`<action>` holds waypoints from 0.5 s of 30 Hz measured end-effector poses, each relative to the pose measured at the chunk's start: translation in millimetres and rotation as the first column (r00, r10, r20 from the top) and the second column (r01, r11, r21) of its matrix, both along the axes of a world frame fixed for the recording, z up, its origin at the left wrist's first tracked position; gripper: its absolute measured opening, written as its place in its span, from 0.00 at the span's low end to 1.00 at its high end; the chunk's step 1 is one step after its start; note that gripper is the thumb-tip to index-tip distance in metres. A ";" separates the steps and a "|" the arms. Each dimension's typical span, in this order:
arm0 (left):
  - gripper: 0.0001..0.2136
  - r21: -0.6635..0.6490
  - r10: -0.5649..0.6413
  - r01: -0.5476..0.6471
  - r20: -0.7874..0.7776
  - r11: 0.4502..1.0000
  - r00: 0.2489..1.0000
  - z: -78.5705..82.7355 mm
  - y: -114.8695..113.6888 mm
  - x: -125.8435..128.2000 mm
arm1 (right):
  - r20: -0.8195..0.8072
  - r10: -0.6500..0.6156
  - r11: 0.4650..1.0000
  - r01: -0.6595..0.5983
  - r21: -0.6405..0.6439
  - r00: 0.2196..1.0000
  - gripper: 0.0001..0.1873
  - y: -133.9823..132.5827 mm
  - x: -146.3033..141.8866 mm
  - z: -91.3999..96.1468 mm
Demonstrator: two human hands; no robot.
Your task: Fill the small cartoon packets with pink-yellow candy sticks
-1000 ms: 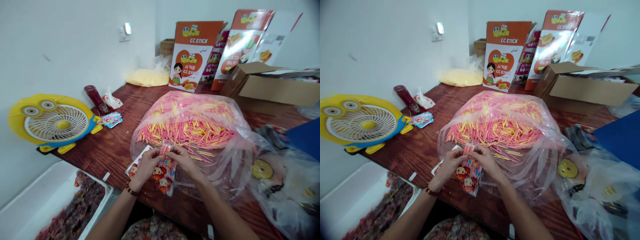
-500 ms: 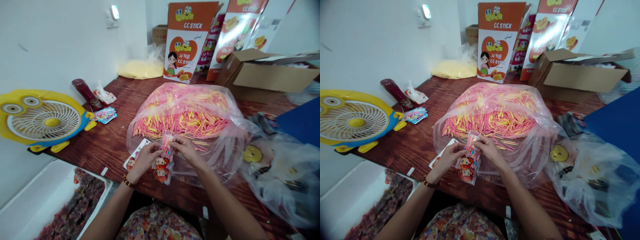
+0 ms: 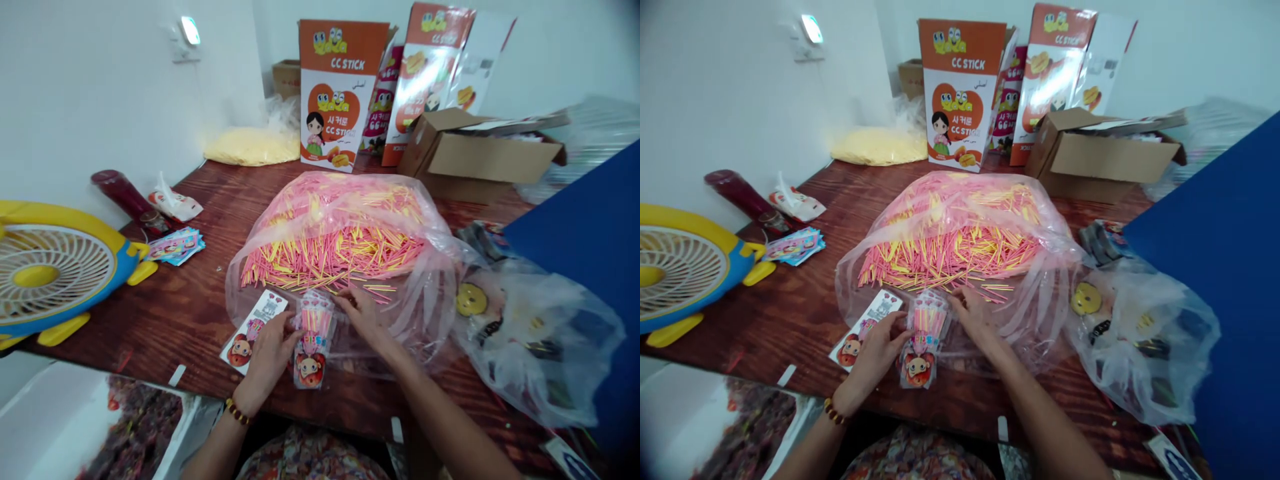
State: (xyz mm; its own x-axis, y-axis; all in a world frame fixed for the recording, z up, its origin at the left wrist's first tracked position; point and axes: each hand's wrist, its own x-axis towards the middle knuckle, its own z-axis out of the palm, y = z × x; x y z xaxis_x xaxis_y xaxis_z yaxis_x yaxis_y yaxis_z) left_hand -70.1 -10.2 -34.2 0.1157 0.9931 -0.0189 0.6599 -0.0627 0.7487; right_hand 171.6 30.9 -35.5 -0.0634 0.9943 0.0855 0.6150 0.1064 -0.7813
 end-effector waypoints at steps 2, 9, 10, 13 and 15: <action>0.18 0.035 0.000 0.001 -0.023 0.999 1.000 1.1 0.7 1.1 | 0.177 -0.007 0.997 -0.006 0.072 0.984 0.09 14.7 22.5 3.4; 0.19 0.073 0.038 -0.035 -0.034 0.997 0.999 4.5 2.0 -0.2 | 0.774 0.216 0.920 -0.389 0.043 0.596 0.15 76.8 45.8 11.2; 0.18 0.077 0.048 -0.046 -0.034 0.996 0.998 6.2 2.5 -2.5 | 0.799 0.237 0.909 -0.416 0.017 0.552 0.14 82.9 42.5 12.5; 0.19 0.074 0.091 -0.089 -0.023 0.993 0.996 11.4 4.8 -12.8 | 0.844 0.281 0.887 -0.458 -0.047 0.457 0.15 92.9 34.0 18.6; 0.19 0.065 0.126 -0.125 -0.013 0.990 0.992 13.6 6.8 -21.5 | 0.852 0.309 0.876 -0.476 -0.081 0.423 0.16 93.5 33.7 23.7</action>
State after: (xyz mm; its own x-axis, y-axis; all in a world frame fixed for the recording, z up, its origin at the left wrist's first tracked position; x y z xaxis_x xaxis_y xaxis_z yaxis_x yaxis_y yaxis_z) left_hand -91.6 -3.4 -20.6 -0.0097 0.9990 0.0440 0.6782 -0.0258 0.7344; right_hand 205.3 124.3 -11.9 -0.5661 0.8194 -0.0902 0.8119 0.5731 0.1111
